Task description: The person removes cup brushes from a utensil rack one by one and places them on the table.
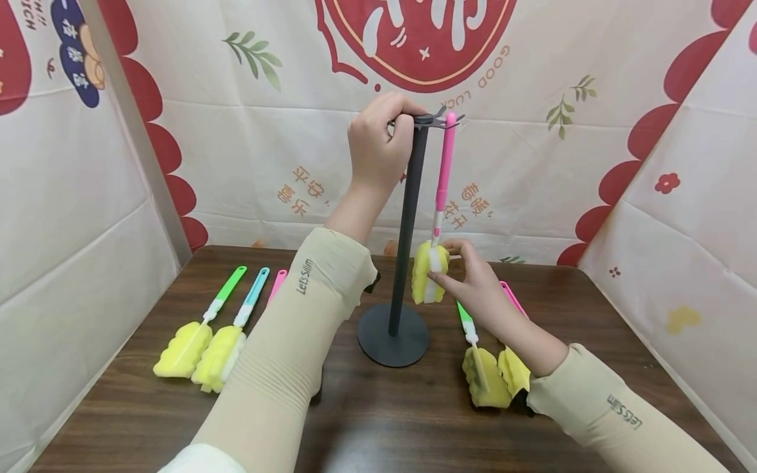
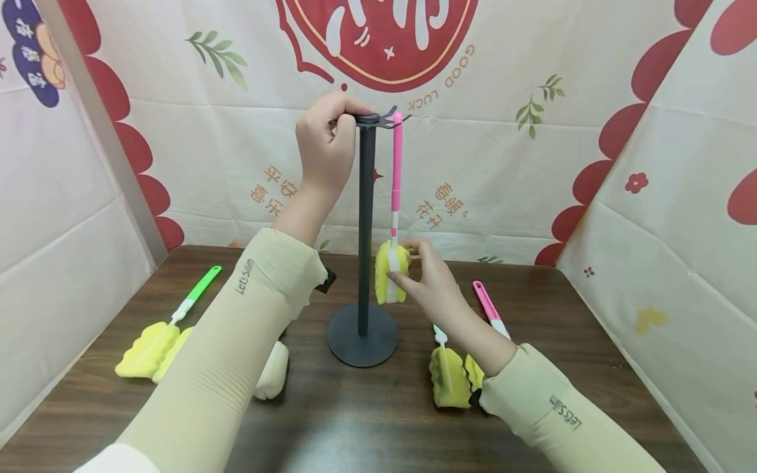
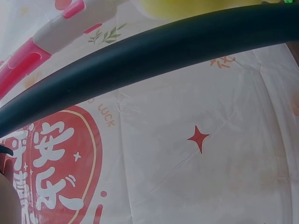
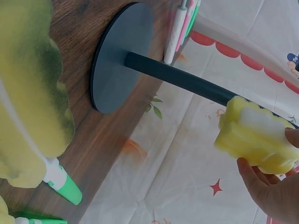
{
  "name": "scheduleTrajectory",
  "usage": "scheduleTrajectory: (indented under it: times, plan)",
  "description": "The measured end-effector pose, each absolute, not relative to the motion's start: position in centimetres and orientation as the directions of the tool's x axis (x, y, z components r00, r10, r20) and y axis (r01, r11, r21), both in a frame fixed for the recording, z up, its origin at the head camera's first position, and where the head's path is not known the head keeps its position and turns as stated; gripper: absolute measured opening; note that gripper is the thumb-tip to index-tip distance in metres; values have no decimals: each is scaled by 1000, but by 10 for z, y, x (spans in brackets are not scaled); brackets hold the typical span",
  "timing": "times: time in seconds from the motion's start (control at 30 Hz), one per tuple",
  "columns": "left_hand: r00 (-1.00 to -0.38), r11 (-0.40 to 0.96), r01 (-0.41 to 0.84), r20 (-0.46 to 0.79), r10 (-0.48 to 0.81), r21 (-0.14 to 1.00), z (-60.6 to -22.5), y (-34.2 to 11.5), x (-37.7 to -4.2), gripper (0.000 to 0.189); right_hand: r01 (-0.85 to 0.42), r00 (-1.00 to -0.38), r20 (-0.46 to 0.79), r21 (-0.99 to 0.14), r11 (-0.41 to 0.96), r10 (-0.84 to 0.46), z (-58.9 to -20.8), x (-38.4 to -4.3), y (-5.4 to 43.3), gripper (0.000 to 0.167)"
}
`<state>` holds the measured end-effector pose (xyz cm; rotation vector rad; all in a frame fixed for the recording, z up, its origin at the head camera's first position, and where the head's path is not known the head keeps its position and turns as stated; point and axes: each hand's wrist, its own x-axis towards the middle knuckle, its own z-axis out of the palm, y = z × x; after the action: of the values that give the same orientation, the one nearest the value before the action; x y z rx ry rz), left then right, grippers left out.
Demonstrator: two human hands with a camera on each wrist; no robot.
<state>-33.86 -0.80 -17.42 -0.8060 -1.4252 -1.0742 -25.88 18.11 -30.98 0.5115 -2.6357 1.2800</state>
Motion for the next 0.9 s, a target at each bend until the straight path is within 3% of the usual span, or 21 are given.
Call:
scheduleTrajectory:
  times: [0.9]
  plan:
    - [-180, 358, 914, 982, -59, 189, -174, -12, -336, 31, -401, -914, 345, -678, 616, -215, -309, -255, 186, 47]
